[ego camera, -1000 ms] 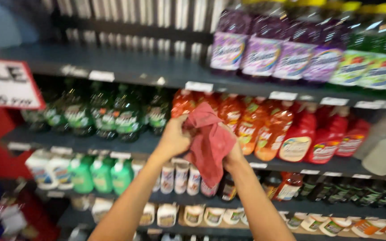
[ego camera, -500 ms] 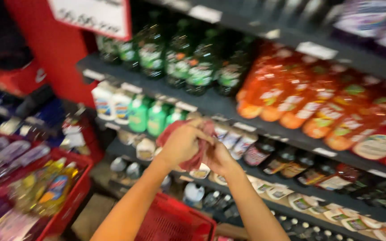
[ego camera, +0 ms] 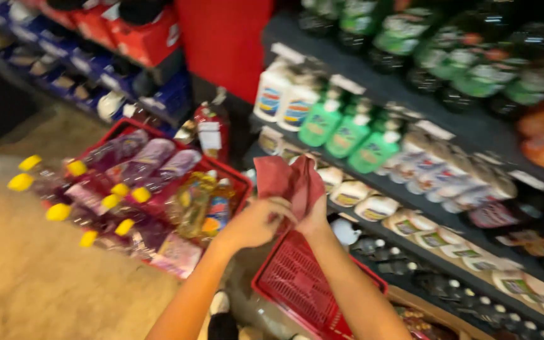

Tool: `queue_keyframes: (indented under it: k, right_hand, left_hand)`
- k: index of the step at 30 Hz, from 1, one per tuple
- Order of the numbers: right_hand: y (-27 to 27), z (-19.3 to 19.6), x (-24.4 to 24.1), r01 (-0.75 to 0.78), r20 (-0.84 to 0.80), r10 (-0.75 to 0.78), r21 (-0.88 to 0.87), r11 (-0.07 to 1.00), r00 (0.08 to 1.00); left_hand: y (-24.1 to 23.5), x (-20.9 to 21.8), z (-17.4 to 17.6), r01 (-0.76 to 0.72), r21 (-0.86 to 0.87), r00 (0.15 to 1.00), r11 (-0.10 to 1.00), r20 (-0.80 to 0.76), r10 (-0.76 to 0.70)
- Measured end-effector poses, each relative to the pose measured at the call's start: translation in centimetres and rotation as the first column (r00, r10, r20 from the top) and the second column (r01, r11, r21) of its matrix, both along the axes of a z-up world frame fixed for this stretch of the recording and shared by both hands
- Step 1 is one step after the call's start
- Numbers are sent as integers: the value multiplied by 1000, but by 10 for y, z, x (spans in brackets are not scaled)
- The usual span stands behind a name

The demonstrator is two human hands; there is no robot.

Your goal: Wiping cleaning product bottles with a cloth and placing them onto retail shelves.

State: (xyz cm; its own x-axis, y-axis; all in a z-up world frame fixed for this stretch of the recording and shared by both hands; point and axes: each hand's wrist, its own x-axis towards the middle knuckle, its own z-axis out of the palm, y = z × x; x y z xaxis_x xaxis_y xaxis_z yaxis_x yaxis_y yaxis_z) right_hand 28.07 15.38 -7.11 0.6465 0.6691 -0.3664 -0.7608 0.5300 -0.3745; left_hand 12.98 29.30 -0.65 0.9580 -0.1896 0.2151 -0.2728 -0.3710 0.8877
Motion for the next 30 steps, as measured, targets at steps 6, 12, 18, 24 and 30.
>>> queue_keyframes:
  k: [6,12,18,24,30]
  right_hand:
    - [104,-78,-18,12,151,40,-331,944,988]
    - [202,-114,-38,-44,514,519,-680,732,683]
    - [254,-115,-55,189,519,848,-848,495,106]
    - [260,-88,-47,503,465,760,-570,650,-455]
    - [234,-46,-38,454,837,523,-408,792,-161]
  left_hand:
    - [135,-24,-100,-499,179,860,848,-16,510]
    - [210,-44,-169,-491,833,462,255,1,887]
    - [223,-50,-192,-572,752,564,327,71,822]
    - [228,-50,-147,-618,658,667,429,151,729]
    - [224,-36,-34,-566,616,754,548,118,646]
